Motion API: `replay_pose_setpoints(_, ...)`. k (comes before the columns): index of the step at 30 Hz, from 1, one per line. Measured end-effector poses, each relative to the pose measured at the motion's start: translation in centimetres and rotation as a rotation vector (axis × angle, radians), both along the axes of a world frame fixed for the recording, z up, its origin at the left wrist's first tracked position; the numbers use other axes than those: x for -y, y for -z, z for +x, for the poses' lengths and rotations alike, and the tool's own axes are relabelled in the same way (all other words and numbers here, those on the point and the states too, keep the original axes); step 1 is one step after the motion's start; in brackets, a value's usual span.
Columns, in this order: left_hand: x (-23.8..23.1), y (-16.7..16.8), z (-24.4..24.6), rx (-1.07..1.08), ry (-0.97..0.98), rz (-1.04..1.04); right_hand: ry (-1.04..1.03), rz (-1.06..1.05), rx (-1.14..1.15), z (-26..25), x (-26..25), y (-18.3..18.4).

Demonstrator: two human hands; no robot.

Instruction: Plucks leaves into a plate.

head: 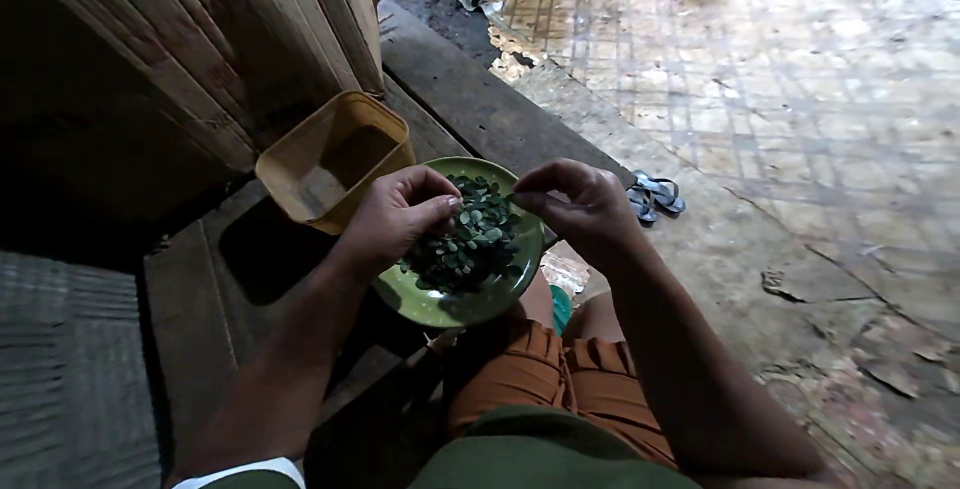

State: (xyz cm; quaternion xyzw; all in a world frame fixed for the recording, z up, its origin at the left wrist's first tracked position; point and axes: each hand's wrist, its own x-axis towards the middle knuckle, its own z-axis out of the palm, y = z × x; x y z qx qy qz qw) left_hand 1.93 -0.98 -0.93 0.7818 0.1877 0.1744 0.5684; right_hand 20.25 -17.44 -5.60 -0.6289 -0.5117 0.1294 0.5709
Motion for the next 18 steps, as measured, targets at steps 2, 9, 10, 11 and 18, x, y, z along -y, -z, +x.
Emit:
replay_pose_setpoints(2,0.1,0.2,-0.1,0.012,0.015,0.150,-0.003,-0.010,0.008,-0.2,0.0,-0.1)
replay_pose_setpoints(9,1.1,2.0,0.5,0.113,0.043,0.563,-0.070,-0.028,0.050,-1.5,-1.0,-0.7)
replay_pose_setpoints(10,1.2,2.1,0.6,0.111,0.026,0.590,-0.078,-0.013,0.064,-1.6,-1.1,-0.7)
replay_pose_setpoints(11,1.2,2.2,0.6,0.100,0.017,0.614,-0.088,-0.002,0.072,-1.6,-1.2,-0.6)
replay_pose_setpoints(18,-0.7,0.5,-0.4,0.034,-0.106,0.774,-0.018,-0.082,0.125,-0.7,-0.9,-0.4)
